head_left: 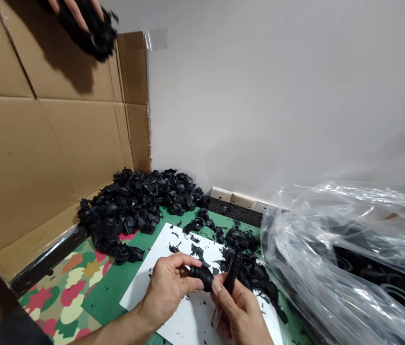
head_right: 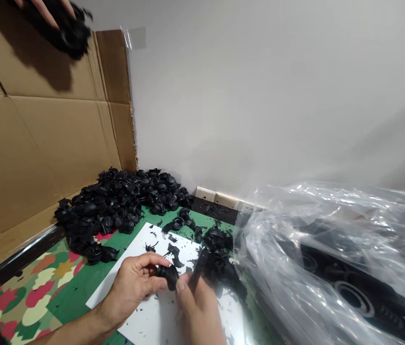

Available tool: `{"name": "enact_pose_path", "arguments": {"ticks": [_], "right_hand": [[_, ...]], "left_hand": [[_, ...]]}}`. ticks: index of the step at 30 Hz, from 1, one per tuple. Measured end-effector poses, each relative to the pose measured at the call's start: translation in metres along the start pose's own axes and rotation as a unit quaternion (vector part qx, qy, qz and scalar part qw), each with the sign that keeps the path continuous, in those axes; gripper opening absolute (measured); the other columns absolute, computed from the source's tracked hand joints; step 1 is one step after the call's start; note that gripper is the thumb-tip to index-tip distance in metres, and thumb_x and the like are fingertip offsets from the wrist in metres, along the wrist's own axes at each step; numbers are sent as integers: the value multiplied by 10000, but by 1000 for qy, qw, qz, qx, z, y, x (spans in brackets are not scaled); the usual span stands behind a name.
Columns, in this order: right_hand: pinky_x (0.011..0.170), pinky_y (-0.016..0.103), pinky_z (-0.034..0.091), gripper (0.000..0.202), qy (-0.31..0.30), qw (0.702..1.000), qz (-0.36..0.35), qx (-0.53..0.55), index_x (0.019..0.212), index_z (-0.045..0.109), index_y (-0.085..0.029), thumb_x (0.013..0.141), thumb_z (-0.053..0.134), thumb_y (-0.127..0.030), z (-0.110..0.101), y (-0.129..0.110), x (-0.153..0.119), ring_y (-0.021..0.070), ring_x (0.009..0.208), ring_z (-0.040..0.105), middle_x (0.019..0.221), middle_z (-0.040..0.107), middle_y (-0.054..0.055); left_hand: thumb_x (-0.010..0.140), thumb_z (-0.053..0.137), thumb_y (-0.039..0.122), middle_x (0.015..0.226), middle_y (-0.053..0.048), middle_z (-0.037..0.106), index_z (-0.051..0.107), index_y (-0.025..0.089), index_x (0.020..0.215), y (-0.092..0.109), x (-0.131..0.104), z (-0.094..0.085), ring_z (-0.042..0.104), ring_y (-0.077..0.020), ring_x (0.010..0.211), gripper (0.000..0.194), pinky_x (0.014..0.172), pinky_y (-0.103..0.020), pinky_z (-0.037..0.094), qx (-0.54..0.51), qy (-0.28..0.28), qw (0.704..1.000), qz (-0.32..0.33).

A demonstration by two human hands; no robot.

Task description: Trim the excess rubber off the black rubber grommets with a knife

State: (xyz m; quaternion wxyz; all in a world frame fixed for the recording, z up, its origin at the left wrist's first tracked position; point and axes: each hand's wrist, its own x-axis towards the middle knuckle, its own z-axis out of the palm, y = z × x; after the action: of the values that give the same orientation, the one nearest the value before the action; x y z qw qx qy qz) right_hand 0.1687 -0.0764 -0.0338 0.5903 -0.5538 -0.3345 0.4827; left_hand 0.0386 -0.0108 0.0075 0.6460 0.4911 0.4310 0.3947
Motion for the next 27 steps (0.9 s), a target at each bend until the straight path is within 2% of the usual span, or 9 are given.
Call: {"name": "enact_pose_path", "arguments": {"ticks": [5, 10, 13, 16, 20, 24, 27], "right_hand": [[325, 205, 260, 392, -5, 1000, -2, 7, 791, 615, -190, 730, 664, -574, 1, 1, 0, 61, 332, 252, 469, 392, -86], [306, 194, 235, 413, -11, 1000, -1, 7, 757, 613, -184, 726, 660, -593, 5, 0, 0, 57, 327, 256, 461, 388, -89], [321, 198, 264, 429, -5, 1000, -7, 0, 706, 619, -172, 690, 693, -595, -1, -7, -1, 60, 329, 314, 474, 437, -76], [400, 218, 359, 430, 44, 999, -17, -12, 708, 653, -161, 657, 733, -581, -15, -22, -1, 93, 382, 453, 496, 528, -41], [570, 242, 484, 424, 103, 991, -59, 65, 825, 740, -208, 607, 782, -569, -27, -41, -5, 123, 533, 568, 645, 658, -1], [611, 254, 535, 410, 134, 986, -82, 56, 769, 763, -217, 546, 821, -556, -16, -45, -11, 151, 607, 633, 789, 711, 36], [627, 266, 564, 403, 152, 983, -75, 69, 716, 755, -216, 503, 841, -547, -6, -42, -13, 173, 612, 667, 760, 715, 32]], "left_hand": [[508, 727, 125, 405, 89, 457, 719, 142, 673, -1, -2, 0, 309, -50, 399, 167, 409, -180, 264, 15, 6, 1000, 4], [525, 705, 127, 528, 38, 558, 721, 143, 623, -2, -3, -2, 408, -74, 467, 100, 445, -189, 317, 40, 2, 998, 43], [532, 686, 128, 576, 23, 575, 722, 144, 605, -2, -2, -2, 437, -81, 478, 83, 456, -197, 338, 55, 0, 997, 49], [537, 679, 155, 594, 22, 560, 714, 143, 604, -1, -2, -3, 428, -79, 448, 77, 427, -202, 324, 57, 4, 997, 43], [545, 693, 173, 643, 3, 573, 712, 144, 606, 0, -3, -3, 439, -92, 479, 71, 435, -208, 337, 76, 4, 995, 58], [570, 702, 177, 658, -13, 586, 723, 149, 623, -1, -5, -3, 474, -121, 540, 63, 496, -228, 363, 98, 1, 992, 80], [578, 711, 184, 655, -27, 603, 728, 151, 622, 0, -6, -2, 513, -154, 595, 58, 545, -249, 382, 114, -6, 989, 94]]}}
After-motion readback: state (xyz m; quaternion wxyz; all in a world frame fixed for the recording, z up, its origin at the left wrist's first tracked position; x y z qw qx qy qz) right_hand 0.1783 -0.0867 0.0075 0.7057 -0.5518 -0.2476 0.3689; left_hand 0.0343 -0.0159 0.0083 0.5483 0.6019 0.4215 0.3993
